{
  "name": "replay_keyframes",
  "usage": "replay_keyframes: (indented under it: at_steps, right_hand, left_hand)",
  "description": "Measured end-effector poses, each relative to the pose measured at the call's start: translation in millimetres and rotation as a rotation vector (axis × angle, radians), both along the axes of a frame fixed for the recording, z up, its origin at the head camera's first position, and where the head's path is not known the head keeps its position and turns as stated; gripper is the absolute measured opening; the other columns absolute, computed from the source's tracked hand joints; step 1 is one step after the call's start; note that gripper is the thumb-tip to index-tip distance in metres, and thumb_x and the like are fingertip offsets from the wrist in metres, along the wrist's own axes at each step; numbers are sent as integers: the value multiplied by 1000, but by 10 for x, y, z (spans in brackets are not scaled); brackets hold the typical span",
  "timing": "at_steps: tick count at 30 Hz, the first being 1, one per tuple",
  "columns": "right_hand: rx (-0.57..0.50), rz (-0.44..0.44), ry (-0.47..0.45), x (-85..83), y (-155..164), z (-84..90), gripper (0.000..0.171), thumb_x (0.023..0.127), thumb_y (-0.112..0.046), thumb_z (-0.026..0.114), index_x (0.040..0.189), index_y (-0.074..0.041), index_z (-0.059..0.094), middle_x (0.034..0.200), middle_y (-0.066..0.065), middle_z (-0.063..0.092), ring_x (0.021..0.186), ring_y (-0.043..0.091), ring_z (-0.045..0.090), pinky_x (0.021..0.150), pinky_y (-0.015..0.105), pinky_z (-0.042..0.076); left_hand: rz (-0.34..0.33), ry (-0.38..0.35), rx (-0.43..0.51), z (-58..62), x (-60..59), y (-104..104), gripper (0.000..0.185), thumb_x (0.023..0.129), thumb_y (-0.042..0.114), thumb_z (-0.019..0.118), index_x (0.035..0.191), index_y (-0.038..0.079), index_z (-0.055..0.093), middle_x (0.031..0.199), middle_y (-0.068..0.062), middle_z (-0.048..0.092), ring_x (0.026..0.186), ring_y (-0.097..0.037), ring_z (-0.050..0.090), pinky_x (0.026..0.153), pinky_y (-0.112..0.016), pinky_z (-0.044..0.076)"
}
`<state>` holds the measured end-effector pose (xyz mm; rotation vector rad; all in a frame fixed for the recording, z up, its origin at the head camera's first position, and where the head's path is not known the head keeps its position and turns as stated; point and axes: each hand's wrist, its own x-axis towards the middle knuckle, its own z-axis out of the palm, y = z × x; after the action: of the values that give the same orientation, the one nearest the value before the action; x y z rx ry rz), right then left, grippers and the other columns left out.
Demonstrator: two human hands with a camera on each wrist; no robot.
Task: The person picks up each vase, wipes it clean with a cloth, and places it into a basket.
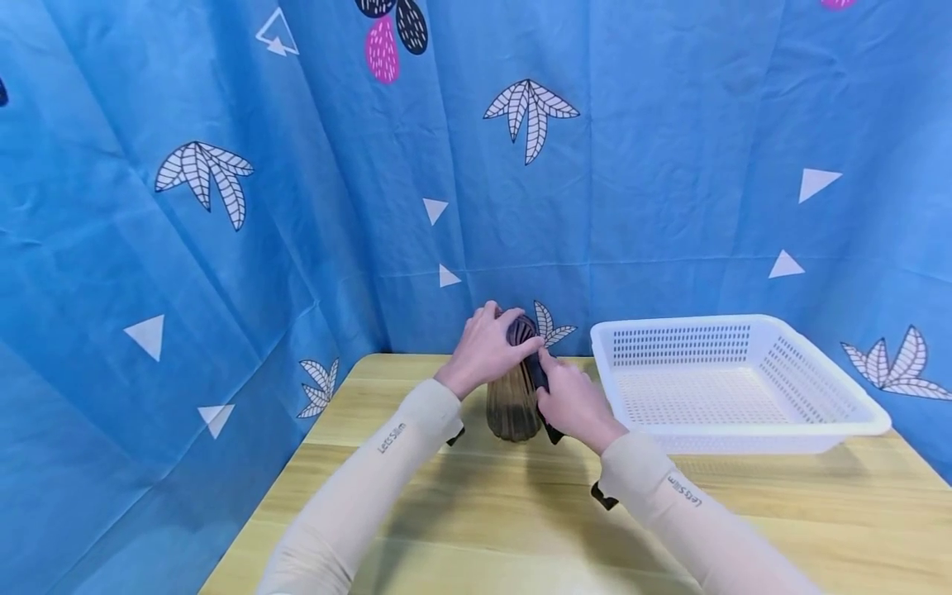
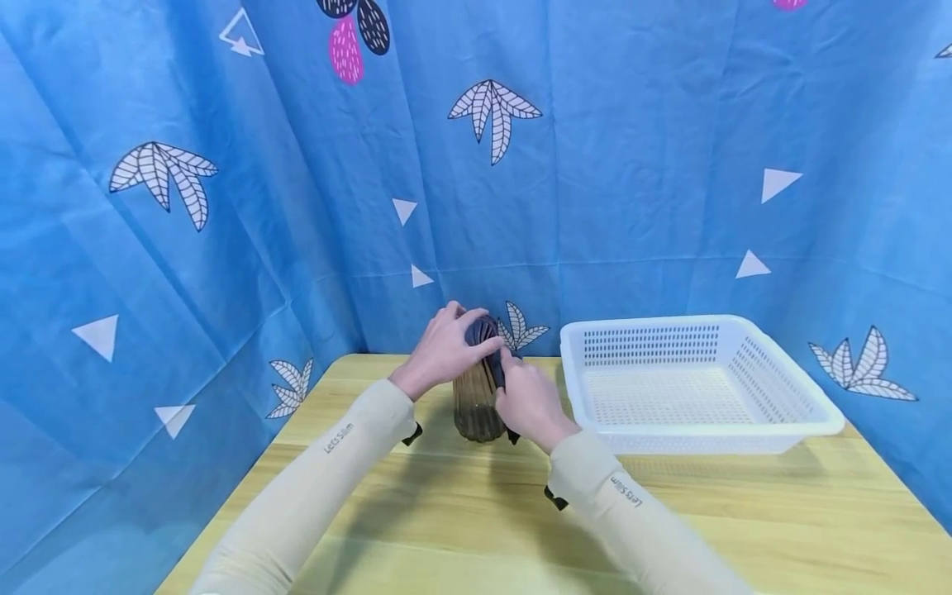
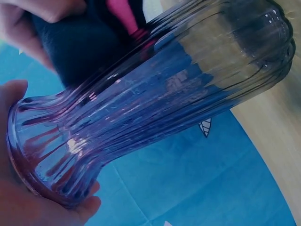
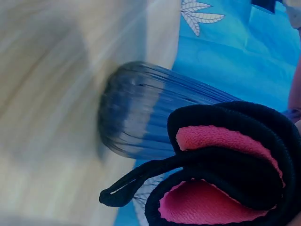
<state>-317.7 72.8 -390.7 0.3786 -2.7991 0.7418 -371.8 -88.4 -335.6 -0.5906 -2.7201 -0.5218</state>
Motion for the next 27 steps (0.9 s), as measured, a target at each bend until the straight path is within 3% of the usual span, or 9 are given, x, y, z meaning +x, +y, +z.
replay_keyframes:
  at_steps: [3,6,8,10,14,18,21,27]
  right_hand:
    - [11,-11,-32,-26,-11,-135,72,96,-16,63,157,-2,29,139,24,59,79,32,70,70,43,56]
    - [18,-5,-79,-67,-3,-285,72,94,-13,64,156,1,30,123,25,67,74,30,69,69,42,55]
    - [32,1,-90,-92,6,-368,69,93,-12,65,154,1,35,109,22,72,80,26,69,72,39,55]
    - [19,6,-125,-113,20,-432,67,93,-11,65,153,0,37,94,17,72,72,23,67,67,37,54]
    - [-16,-3,-207,-132,48,-514,66,94,-10,62,154,-2,37,83,11,67,58,18,60,57,32,50]
    - [-16,-19,-225,-132,70,-562,66,94,-10,62,154,-3,37,93,15,69,59,18,58,55,30,48]
    - [-20,-24,-227,-128,75,-575,66,94,-11,62,155,-3,37,98,17,70,60,19,58,55,30,47]
    - [-47,-27,-233,-133,93,-587,66,94,-12,62,155,-5,37,104,21,70,55,20,57,51,31,45]
  left_hand:
    - [0,10,-9,4,-13,3,71,90,69,55,143,21,56,128,-8,51,113,-25,48,103,-45,42]
    - [3,22,-52,24,-19,5,74,91,70,54,144,18,54,135,-7,53,121,-26,48,109,-47,38]
    - [10,21,-93,43,-15,3,76,91,70,54,144,16,53,139,-6,54,125,-27,48,108,-49,38]
    - [3,8,-124,65,-5,-2,77,91,70,53,145,15,52,142,-5,54,127,-28,47,108,-49,38]
    - [-45,-59,-97,100,10,-23,81,91,70,54,149,13,49,147,-8,49,134,-30,44,111,-49,38]
    - [-70,-136,-11,92,6,-57,85,88,74,56,152,19,46,151,-12,36,136,-29,41,110,-49,41]
    - [-48,-143,-8,72,11,-66,86,85,79,53,152,25,46,147,-13,33,129,-28,42,105,-48,45]
    - [62,30,-240,95,47,-18,85,86,86,38,149,30,51,146,-7,50,117,-35,46,97,-46,43]
